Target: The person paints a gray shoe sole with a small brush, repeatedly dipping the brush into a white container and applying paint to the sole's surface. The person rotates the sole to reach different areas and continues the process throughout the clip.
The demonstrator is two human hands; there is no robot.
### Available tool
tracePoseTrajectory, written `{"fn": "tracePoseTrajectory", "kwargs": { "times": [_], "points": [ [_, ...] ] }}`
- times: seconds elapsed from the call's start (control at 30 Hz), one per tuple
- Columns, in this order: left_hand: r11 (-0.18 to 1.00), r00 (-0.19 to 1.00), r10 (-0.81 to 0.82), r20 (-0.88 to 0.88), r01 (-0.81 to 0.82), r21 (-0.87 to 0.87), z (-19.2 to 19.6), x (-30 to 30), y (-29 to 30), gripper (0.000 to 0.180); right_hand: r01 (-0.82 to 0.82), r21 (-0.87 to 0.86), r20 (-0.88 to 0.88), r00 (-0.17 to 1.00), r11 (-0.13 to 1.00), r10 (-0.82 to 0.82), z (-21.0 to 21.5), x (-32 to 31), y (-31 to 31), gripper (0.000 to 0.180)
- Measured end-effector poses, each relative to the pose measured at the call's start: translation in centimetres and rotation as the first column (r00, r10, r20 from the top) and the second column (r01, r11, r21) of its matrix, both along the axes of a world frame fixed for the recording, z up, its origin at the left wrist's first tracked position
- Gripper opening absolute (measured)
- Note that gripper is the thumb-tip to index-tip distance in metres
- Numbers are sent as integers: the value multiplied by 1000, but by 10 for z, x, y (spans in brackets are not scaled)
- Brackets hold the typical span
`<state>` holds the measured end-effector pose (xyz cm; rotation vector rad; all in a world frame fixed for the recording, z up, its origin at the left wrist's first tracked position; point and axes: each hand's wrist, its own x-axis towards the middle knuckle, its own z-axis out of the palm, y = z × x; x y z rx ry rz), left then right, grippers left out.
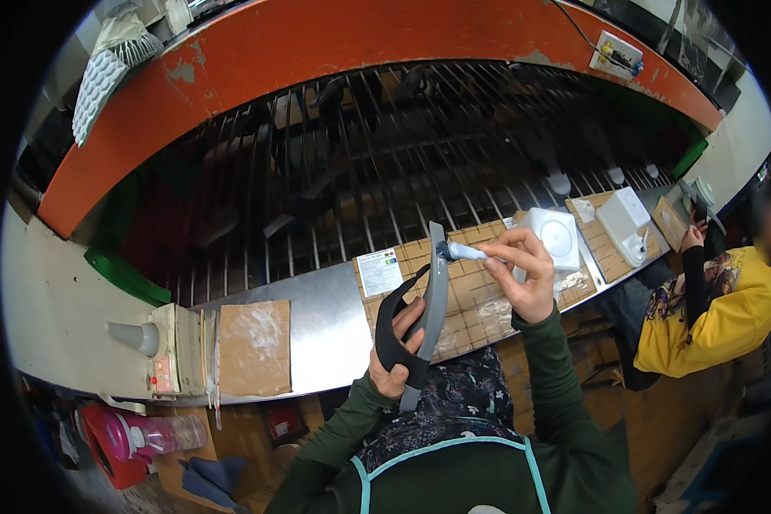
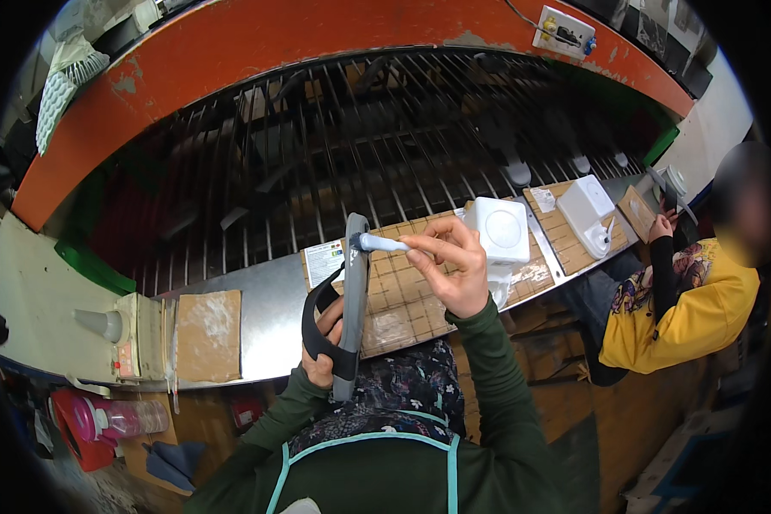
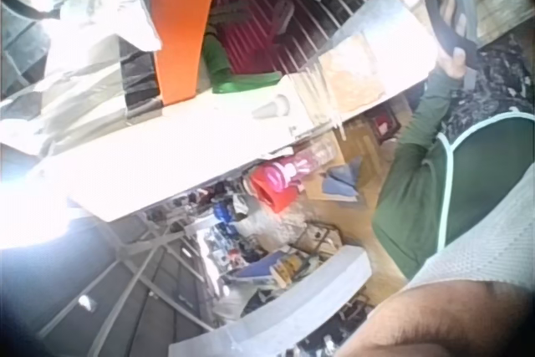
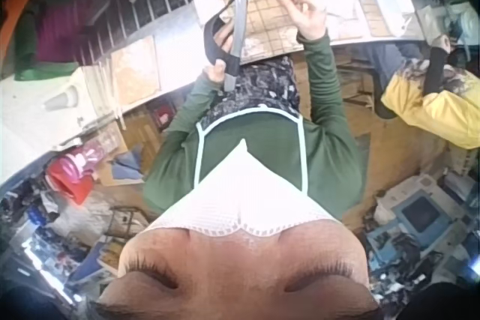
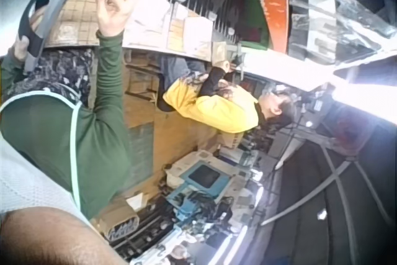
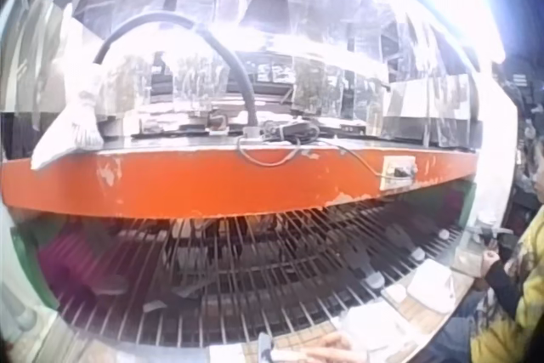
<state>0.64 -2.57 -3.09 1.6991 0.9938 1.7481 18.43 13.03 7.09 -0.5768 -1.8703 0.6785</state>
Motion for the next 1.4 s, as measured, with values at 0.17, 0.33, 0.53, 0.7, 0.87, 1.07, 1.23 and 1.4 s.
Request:
{"fn": "tracePoseTrajectory", "kwargs": {
  "times": [0.17,0.33,0.53,0.7,0.87,1.07,1.23,1.4],
  "points": [
    [1000,1000,-27,-3,27,16,3,-4,3,77,30,24,31,999,999,-30,-4,0,-3,21],
    [999,999,17,27,-16,-49,11,-3,2,62,48,36,42,998,998,-49,-10,-2,-4,23],
    [984,993,39,114,-19,-175,24,-2,-2,64,50,76,67,996,996,-55,-14,-3,-3,24],
    [952,994,73,82,-45,-302,29,-4,-4,81,33,91,77,996,995,-40,-16,-4,-3,25],
    [952,976,67,207,0,-306,28,-6,-2,63,8,101,97,995,995,-18,-15,-3,-2,25],
    [961,973,63,221,1,-278,28,-9,4,62,-10,73,142,990,997,0,-15,-3,-3,26],
    [956,967,70,244,5,-294,29,-11,7,61,-21,61,152,988,998,12,-16,-4,-5,26],
    [956,961,94,260,-14,-293,30,-12,9,60,-27,79,161,987,997,14,-17,-7,-8,26]
  ]
}}
